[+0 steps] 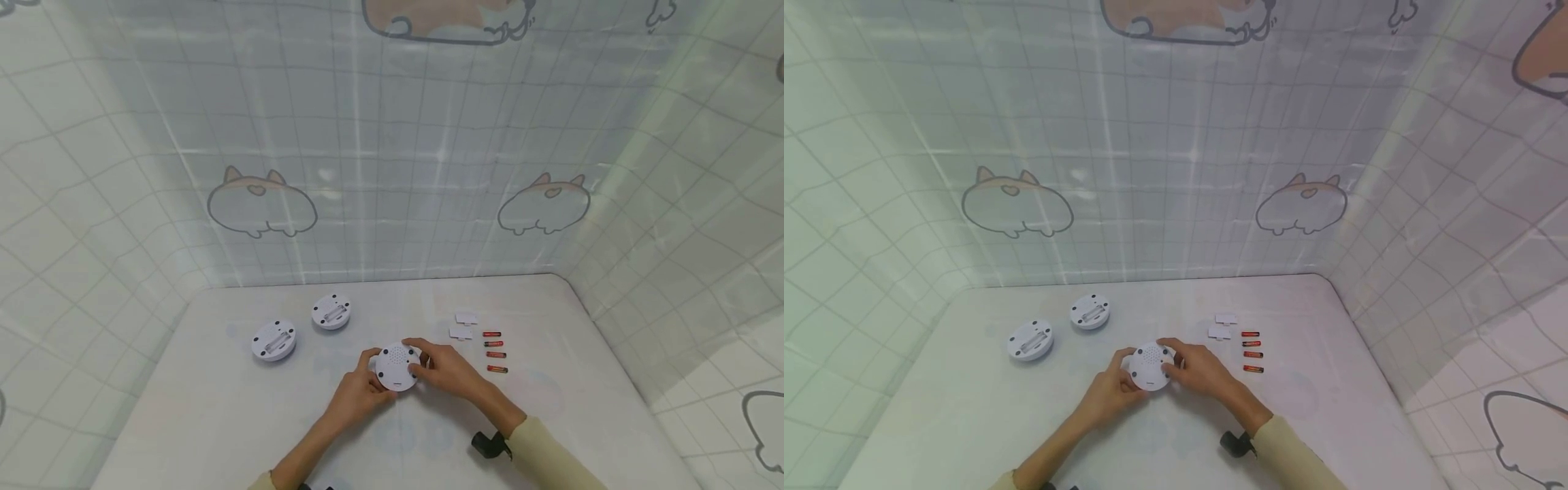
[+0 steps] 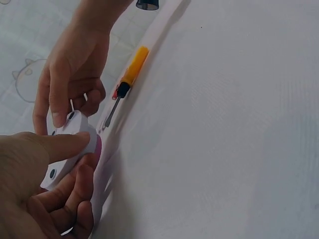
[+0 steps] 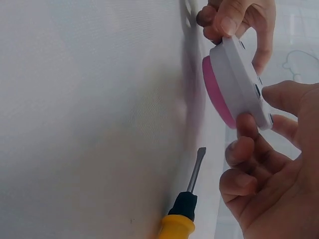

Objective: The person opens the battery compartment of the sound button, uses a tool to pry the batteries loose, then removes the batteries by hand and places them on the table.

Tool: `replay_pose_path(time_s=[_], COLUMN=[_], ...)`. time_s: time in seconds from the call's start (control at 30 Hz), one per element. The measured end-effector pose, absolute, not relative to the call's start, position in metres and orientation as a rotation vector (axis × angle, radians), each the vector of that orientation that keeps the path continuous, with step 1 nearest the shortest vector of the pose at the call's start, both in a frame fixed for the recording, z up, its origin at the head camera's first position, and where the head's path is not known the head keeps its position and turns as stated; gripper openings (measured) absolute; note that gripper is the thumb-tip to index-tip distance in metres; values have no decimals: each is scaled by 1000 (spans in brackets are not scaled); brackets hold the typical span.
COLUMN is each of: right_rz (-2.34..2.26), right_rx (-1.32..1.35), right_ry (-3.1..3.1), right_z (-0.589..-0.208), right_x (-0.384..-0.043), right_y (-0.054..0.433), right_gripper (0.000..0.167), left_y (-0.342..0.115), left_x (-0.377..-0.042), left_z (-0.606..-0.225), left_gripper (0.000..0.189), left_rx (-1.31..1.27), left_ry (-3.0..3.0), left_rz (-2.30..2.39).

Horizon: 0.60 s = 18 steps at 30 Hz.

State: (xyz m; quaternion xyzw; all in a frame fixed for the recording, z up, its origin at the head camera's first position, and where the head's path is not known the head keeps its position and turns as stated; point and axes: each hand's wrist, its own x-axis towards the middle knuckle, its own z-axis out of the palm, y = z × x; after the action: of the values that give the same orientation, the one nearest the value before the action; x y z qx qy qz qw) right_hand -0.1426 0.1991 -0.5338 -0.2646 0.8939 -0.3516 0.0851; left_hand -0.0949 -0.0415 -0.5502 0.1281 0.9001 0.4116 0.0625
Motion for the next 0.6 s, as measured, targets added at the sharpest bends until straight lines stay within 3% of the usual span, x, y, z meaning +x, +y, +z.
replay_pose_path(time_s=[0.6], right_rz=[-909], right_rx=[-839], right_ry=[2692], right_z=[-535], right_x=[-141], right_y=[202], right_gripper=[60], left_y=[-33], left_x=[-95], left_z=[-546], left_gripper=[92], left_rx=[314], left_ry=[2984], left_rz=[953])
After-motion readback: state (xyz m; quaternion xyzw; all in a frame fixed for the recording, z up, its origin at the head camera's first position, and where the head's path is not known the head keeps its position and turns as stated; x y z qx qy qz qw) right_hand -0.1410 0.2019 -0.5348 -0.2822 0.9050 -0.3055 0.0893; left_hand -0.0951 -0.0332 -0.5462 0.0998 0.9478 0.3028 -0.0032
